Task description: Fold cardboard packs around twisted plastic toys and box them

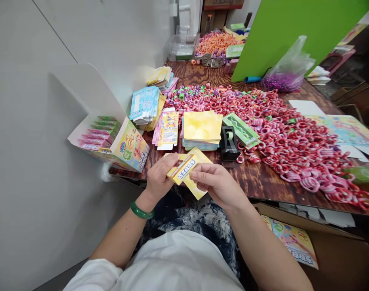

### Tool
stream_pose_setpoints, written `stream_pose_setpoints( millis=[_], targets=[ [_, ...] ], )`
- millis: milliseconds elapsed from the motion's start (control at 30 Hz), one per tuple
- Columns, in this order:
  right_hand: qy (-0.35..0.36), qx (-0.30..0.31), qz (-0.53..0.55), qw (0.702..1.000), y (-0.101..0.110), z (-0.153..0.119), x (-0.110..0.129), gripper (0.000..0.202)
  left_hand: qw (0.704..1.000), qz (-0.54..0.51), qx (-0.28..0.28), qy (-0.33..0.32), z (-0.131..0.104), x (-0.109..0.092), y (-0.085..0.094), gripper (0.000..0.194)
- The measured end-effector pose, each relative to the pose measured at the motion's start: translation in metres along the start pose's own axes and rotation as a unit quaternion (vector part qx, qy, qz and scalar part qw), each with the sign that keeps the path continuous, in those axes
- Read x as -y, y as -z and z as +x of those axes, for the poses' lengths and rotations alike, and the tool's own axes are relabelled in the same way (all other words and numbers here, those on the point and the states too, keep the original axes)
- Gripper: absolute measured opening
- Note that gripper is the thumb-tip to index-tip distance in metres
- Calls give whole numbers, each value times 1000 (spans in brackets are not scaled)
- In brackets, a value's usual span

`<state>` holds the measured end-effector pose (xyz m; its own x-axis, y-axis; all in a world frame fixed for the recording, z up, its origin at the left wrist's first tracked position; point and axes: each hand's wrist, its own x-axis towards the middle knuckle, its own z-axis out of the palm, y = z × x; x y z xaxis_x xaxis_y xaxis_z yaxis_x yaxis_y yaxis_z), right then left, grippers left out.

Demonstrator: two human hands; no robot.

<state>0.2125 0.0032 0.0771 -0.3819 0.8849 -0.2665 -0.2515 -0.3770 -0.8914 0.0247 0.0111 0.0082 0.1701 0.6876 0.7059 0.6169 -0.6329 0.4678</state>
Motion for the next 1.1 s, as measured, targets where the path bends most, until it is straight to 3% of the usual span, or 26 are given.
stream_pose_setpoints(
  millis=[200,333,367,467,533,600,667,700,767,800,867,933,1000,1067,1100],
  targets=[
    [27,-49,-105,993,1,9,-11,41,993,-70,26,87,-4,-10,-3,35],
    [201,-157,-259,932,5,13,-24,39,969,-201,41,141,-1,-28,3,34],
    [255,-150,-282,913,7,13,-25,40,962,-232,63,132,2,-32,7,34],
    [394,-43,-319,861,18,6,-22,40,936,-299,164,89,12,-38,22,37],
    [449,-9,-348,823,25,-3,-16,30,905,-362,196,108,16,-37,29,48],
    [490,-37,-389,779,29,-14,-14,28,863,-441,142,202,17,-34,30,64],
    [539,-56,-448,711,28,-22,-18,29,798,-496,59,337,17,-30,23,68],
    [562,-46,-483,670,27,-24,-23,28,759,-512,48,400,18,-29,18,65],
    [582,-3,-555,594,29,-23,-34,29,681,-534,85,494,20,-27,6,56],
    [576,8,-586,570,33,-20,-39,31,653,-540,103,520,21,-26,0,53],
    [535,-46,-629,562,52,-12,-44,36,636,-540,96,543,22,-25,-8,50],
    [445,-223,-629,597,84,-1,-40,32,653,-535,55,533,21,-23,-13,54],
    [279,-382,-618,628,121,14,-26,35,671,-533,44,514,19,-21,-15,55],
    [78,-392,-608,687,154,30,-9,40,688,-526,52,497,15,-19,-15,53],
    [17,-386,-581,716,167,37,-2,39,696,-520,56,491,14,-19,-16,52]
  ],
)
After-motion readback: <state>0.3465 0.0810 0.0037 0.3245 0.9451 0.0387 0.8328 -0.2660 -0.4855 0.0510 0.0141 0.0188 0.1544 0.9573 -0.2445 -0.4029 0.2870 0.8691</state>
